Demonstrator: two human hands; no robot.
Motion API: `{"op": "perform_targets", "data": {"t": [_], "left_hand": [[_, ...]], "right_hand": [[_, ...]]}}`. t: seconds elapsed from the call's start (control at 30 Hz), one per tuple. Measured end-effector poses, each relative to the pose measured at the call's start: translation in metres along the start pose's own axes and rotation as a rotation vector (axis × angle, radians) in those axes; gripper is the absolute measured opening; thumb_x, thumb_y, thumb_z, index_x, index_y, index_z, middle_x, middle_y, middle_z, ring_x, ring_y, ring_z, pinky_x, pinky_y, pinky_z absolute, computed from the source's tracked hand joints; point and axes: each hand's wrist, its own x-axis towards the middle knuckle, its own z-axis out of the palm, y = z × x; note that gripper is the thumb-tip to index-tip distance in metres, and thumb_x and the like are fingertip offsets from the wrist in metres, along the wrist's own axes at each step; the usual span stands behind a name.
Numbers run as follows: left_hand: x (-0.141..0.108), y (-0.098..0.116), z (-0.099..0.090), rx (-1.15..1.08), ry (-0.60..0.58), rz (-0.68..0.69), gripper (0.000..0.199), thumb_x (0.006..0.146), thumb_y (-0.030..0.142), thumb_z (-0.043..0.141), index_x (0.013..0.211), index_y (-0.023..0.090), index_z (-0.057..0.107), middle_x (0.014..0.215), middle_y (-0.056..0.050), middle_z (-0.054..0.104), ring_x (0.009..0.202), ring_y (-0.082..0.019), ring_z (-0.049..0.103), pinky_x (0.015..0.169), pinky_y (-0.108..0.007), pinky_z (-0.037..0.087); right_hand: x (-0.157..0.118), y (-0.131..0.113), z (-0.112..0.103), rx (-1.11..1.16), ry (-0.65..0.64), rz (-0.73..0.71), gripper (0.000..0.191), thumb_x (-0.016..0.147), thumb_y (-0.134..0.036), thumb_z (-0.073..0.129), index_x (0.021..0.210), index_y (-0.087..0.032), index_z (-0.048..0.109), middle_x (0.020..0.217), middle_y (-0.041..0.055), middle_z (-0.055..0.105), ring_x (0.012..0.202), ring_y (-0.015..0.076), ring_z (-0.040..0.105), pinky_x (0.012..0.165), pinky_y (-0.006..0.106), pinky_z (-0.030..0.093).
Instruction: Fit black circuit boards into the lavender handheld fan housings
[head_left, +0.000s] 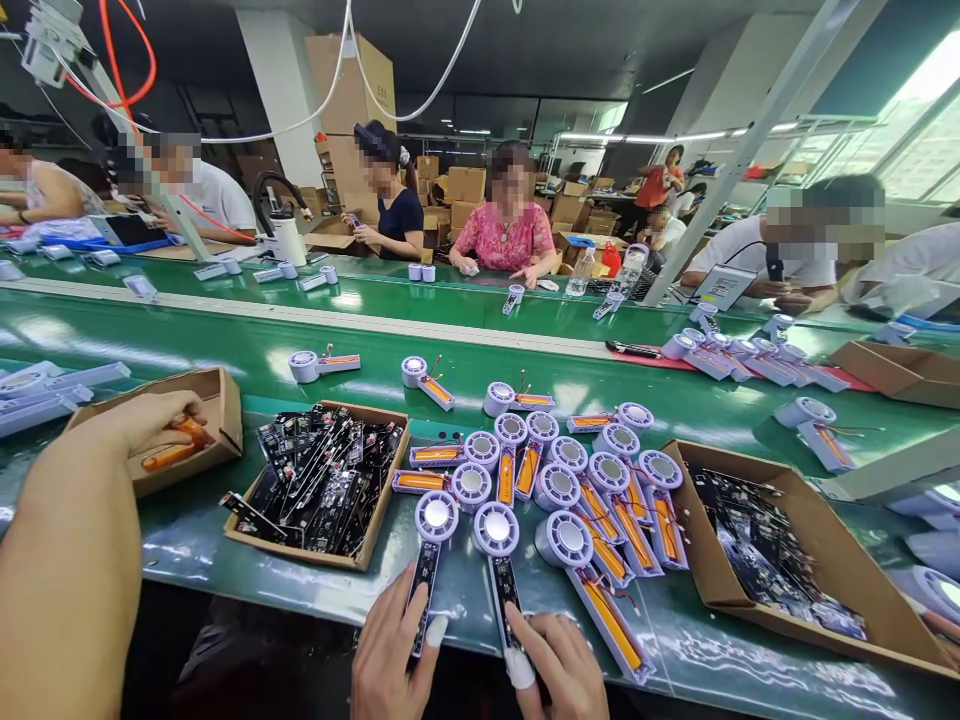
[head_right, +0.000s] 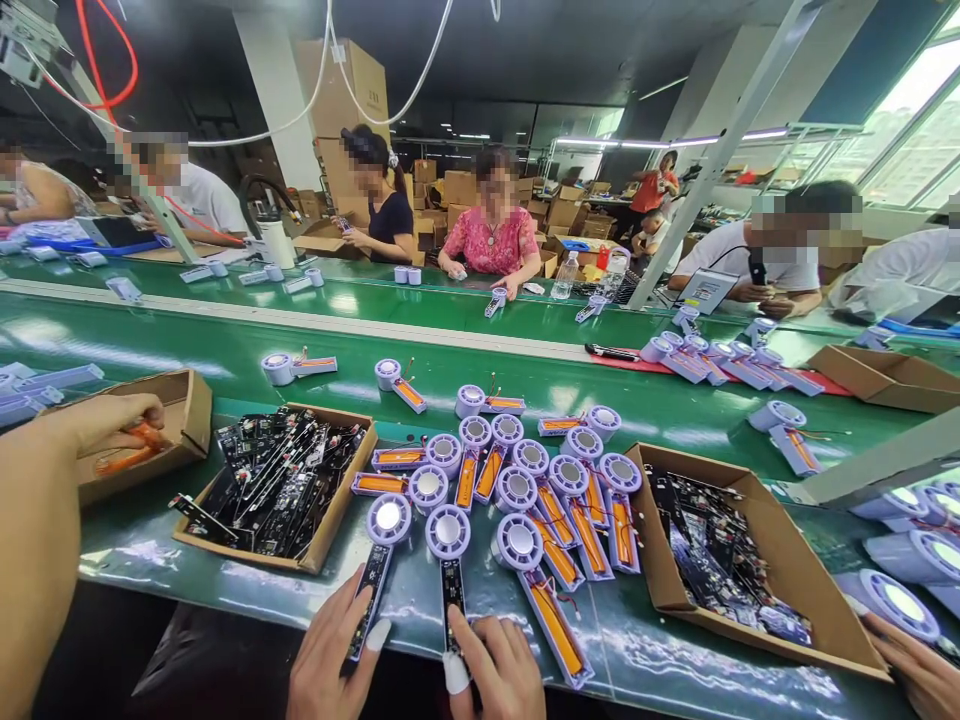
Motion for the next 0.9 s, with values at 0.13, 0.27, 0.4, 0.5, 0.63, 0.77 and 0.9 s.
{"op": "perform_targets", "data": {"t": [0.13,0.27,0.4,0.5,0.63,0.77,0.9], "left_hand": [[0.006,0.003,-0.003,0.031,0.000,0.000,0.049,0.086,0.018,0.060,0.134,0.022,0.051,0.125,-0.013,0.068,0.113,-0.027,0.065,0.091,-0.038,0.055],[0.019,0.005,-0.008,0.112,-0.030,0.014,0.047,0.089,0.023,0.056,0.135,0.020,0.051,0.118,-0.013,0.071,0.106,-0.027,0.069,0.087,-0.038,0.056],[0.024,0.000,-0.009,0.119,-0.074,0.050,0.048,0.088,0.023,0.057,0.135,0.023,0.051,0.117,-0.010,0.072,0.104,-0.026,0.069,0.086,-0.036,0.056],[0.024,-0.004,-0.007,0.126,-0.091,0.063,0.050,0.085,0.021,0.058,0.134,0.022,0.051,0.119,-0.010,0.071,0.109,-0.027,0.067,0.088,-0.039,0.055],[0.027,-0.007,-0.010,0.146,-0.142,0.113,0.049,0.084,0.020,0.058,0.132,0.019,0.051,0.124,-0.012,0.069,0.117,-0.030,0.063,0.093,-0.045,0.054],[0.030,-0.012,-0.015,0.158,-0.179,0.191,0.054,0.081,0.021,0.060,0.134,0.016,0.049,0.126,-0.015,0.067,0.116,-0.030,0.063,0.093,-0.044,0.054],[0.030,-0.020,-0.013,0.127,-0.152,0.237,0.057,0.076,0.017,0.058,0.133,0.015,0.050,0.121,-0.017,0.069,0.115,-0.030,0.064,0.094,-0.043,0.052]], "right_hand": [[0.003,-0.003,-0.001,-0.054,0.002,0.054,0.043,0.095,-0.026,0.041,0.137,-0.024,0.050,0.094,0.0092,0.066,0.081,0.0245,0.065,0.070,0.036,0.053],[0.010,-0.006,-0.004,-0.033,-0.044,0.063,0.051,0.094,-0.025,0.038,0.144,-0.024,0.042,0.093,0.0084,0.064,0.077,0.0235,0.064,0.065,0.033,0.053],[0.011,-0.003,-0.002,-0.038,-0.072,0.056,0.055,0.088,-0.020,0.040,0.143,-0.023,0.044,0.089,0.0068,0.063,0.072,0.0219,0.063,0.063,0.032,0.053],[0.009,0.000,0.001,-0.070,-0.089,0.055,0.052,0.089,-0.020,0.039,0.140,-0.023,0.047,0.088,0.0071,0.064,0.072,0.0225,0.063,0.064,0.033,0.053],[0.010,0.002,0.002,-0.068,-0.098,0.070,0.042,0.095,-0.030,0.039,0.135,-0.023,0.052,0.083,0.0066,0.064,0.070,0.0221,0.064,0.062,0.032,0.052],[0.013,0.004,0.004,-0.041,-0.075,0.062,0.038,0.097,-0.033,0.041,0.130,-0.022,0.056,0.079,0.0058,0.066,0.066,0.0210,0.064,0.059,0.030,0.051],[0.013,0.007,0.008,-0.037,-0.028,0.024,0.037,0.093,-0.026,0.043,0.127,-0.021,0.057,0.074,0.0040,0.066,0.063,0.0198,0.065,0.057,0.030,0.051]]}}
